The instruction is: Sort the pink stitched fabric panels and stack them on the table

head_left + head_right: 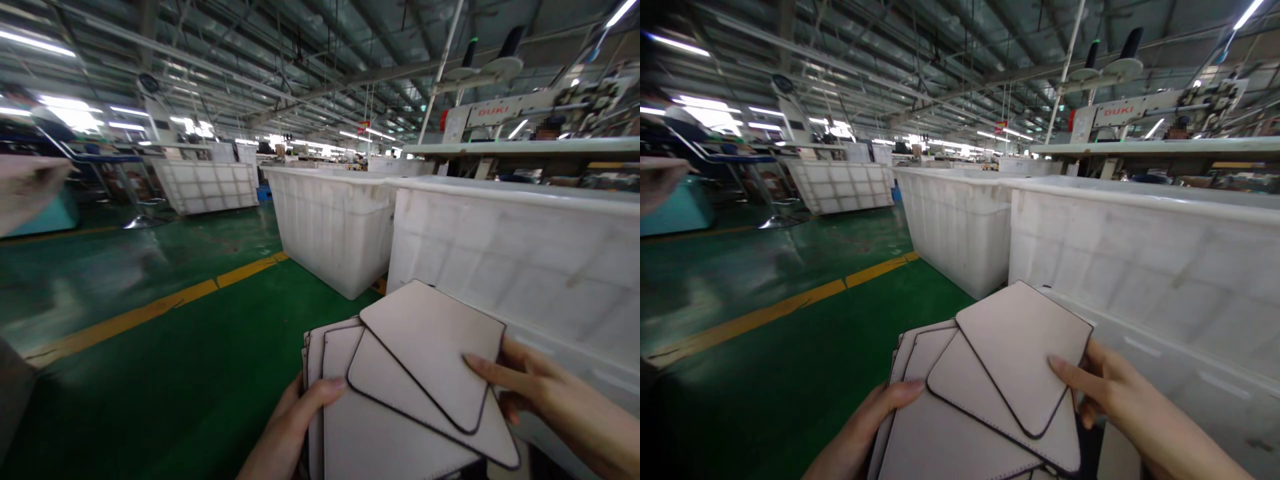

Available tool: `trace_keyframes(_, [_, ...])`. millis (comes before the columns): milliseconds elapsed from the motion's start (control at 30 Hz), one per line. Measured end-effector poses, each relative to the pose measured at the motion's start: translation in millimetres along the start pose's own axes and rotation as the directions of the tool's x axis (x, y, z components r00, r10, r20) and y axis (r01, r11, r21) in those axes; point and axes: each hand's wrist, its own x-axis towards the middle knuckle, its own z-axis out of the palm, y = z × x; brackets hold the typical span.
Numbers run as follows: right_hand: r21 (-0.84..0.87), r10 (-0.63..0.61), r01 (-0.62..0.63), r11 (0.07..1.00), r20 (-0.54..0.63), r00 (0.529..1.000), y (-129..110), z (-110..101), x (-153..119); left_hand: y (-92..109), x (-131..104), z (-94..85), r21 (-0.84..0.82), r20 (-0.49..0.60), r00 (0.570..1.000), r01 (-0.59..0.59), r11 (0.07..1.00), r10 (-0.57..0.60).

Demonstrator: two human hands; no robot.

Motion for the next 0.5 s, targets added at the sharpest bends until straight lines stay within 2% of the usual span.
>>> trace_keyframes(67, [0.021,-0.055,0.054,0.998,0.047,0.997,-1.8,-2.5,4.7,0.5,0.2,-1.1,0.009,0.007,1.0,0.015,1.0,-0.015])
trace_keyframes(167, [0.013,-0.053,0.052,0.999,0.129,0.99,-3.2,-15.7,17.0,0.8,1.0,-2.2,0.002,0.013,1.0,0.015,1.0,-0.015])
trace_keyframes(267, [-0.016,-0.028,0.03,0.999,0.124,0.992,-7.1,-16.5,24.4,1.4,0.6,-1.1,0.006,-0.014,1.0,0.007,1.0,-0.006])
trace_keyframes(333, [-0.031,-0.066,0.07,0.997,0.106,0.992,-11.3,-1.0,23.2,2.1,-0.3,0.0,0.011,-0.015,1.0,0.001,1.0,-0.001])
trace_keyframes(400, [0.013,-0.099,0.098,0.995,0.105,0.99,-15.1,23.6,18.5,3.3,-1.0,0.3,0.016,0.005,1.0,-0.004,1.0,0.004])
trace_keyframes(500, [0.275,-0.06,0.005,0.961,0.19,0.98,-18.8,59.0,10.4,7.4,-1.1,-1.6,0.047,-0.013,0.998,0.064,0.997,-0.063])
